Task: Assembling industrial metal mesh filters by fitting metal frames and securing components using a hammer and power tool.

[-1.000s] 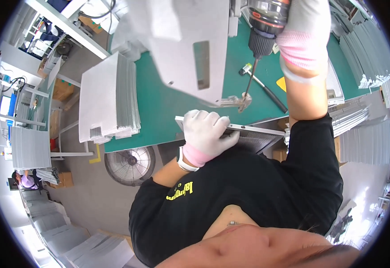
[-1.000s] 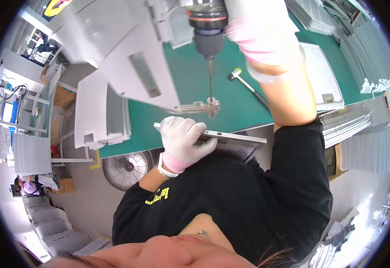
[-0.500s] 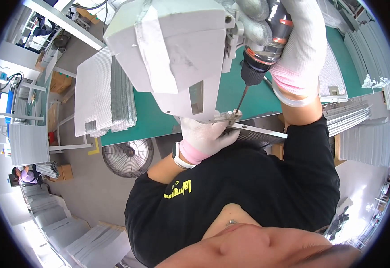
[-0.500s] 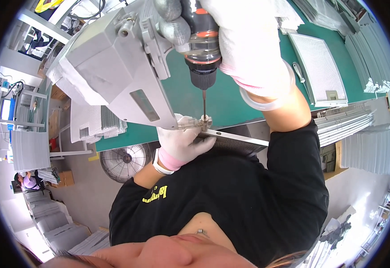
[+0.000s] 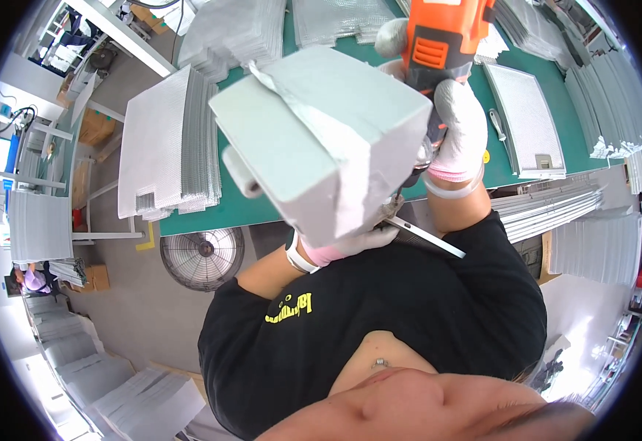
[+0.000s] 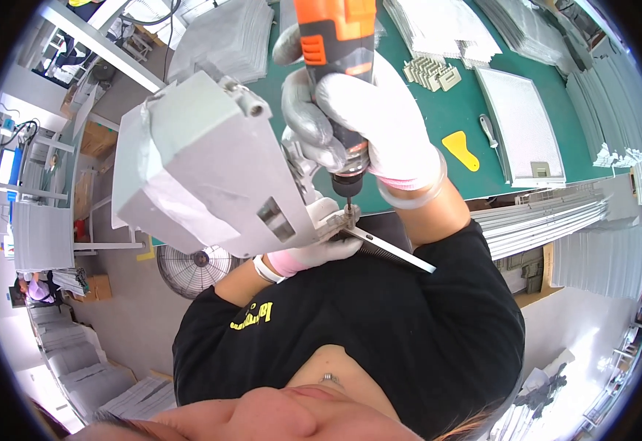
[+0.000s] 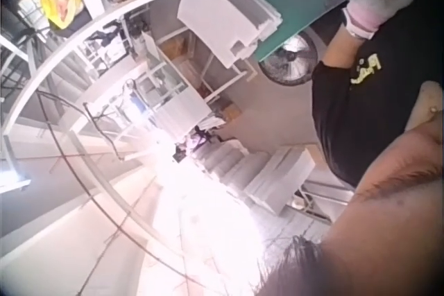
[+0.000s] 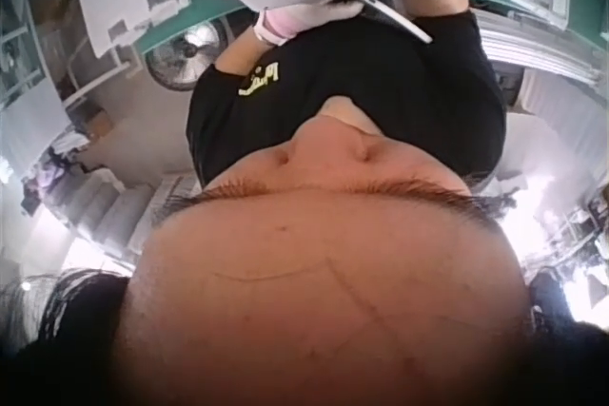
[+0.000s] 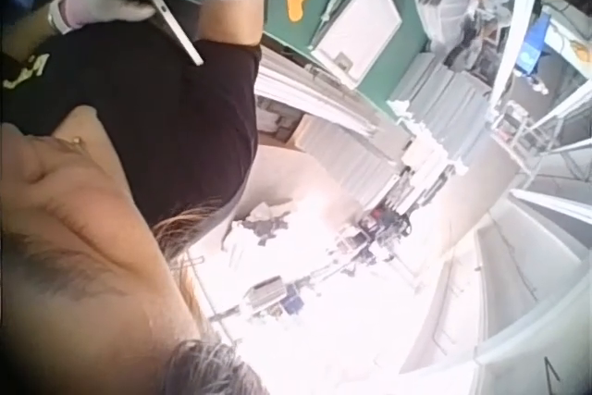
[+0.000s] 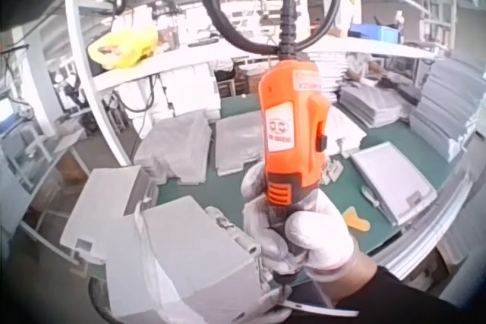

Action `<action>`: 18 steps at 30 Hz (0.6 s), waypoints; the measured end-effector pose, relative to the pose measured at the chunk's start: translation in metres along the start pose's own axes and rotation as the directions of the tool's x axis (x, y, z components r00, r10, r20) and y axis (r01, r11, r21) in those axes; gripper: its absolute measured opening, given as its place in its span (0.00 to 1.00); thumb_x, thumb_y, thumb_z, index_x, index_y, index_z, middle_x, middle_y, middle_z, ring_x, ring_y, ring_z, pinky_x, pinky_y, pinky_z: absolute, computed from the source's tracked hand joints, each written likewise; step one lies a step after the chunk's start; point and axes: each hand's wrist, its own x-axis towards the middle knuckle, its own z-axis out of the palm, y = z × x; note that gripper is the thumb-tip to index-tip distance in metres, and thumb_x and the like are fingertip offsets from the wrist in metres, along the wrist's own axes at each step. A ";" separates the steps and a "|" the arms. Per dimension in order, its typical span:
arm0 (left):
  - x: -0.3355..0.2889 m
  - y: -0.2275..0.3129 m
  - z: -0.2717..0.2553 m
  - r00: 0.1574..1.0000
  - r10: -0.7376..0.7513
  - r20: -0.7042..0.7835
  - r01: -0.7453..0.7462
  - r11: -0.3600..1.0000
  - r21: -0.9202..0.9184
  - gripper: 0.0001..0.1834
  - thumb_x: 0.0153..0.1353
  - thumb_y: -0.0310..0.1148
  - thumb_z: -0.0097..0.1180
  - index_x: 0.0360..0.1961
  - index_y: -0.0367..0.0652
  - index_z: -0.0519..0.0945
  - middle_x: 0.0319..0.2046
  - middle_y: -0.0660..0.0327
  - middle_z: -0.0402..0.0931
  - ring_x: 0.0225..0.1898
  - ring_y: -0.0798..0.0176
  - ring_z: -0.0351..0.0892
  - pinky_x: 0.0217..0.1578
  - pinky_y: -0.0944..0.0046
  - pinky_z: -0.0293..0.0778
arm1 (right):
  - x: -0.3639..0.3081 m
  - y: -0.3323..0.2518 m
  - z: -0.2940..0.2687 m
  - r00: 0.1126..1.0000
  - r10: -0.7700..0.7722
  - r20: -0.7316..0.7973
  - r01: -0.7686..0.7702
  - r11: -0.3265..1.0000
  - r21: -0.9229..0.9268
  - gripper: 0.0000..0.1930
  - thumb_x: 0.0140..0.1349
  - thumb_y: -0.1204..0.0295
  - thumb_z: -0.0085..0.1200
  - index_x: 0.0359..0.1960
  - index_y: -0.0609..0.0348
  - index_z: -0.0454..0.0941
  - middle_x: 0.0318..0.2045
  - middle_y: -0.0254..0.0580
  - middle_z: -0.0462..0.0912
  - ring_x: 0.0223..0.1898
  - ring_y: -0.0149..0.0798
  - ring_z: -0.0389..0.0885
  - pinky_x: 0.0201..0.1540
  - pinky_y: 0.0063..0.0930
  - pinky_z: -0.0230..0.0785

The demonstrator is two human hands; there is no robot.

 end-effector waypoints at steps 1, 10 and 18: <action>-0.002 -0.002 0.003 1.000 -0.024 -0.013 0.024 0.998 -0.056 0.15 0.48 0.34 0.71 0.37 0.45 0.84 0.25 0.63 0.67 0.24 0.63 0.70 0.24 0.61 0.63 | 0.000 0.002 -0.001 1.000 0.002 0.009 -0.002 1.000 0.000 0.38 0.56 0.50 0.64 0.60 0.64 0.68 0.39 0.45 0.81 0.36 0.30 0.80 0.38 0.22 0.74; -0.005 -0.024 -0.019 0.844 0.273 0.461 -0.535 0.390 0.749 0.06 0.70 0.36 0.48 0.38 0.53 0.77 0.24 0.65 0.68 0.30 0.62 0.74 0.30 0.59 0.66 | 0.003 0.018 -0.006 0.982 -0.034 0.187 -0.028 0.947 0.320 0.32 0.59 0.55 0.63 0.54 0.66 0.64 0.19 0.37 0.71 0.12 0.25 0.65 0.13 0.17 0.58; 0.014 -0.007 -0.021 0.996 -0.038 -0.086 0.053 0.983 0.178 0.20 0.46 0.39 0.70 0.42 0.49 0.84 0.22 0.66 0.73 0.26 0.61 0.74 0.28 0.58 0.66 | 0.048 -0.033 0.005 0.986 -0.165 0.009 0.162 0.977 0.141 0.28 0.66 0.56 0.56 0.60 0.62 0.66 0.25 0.36 0.73 0.20 0.27 0.73 0.19 0.19 0.64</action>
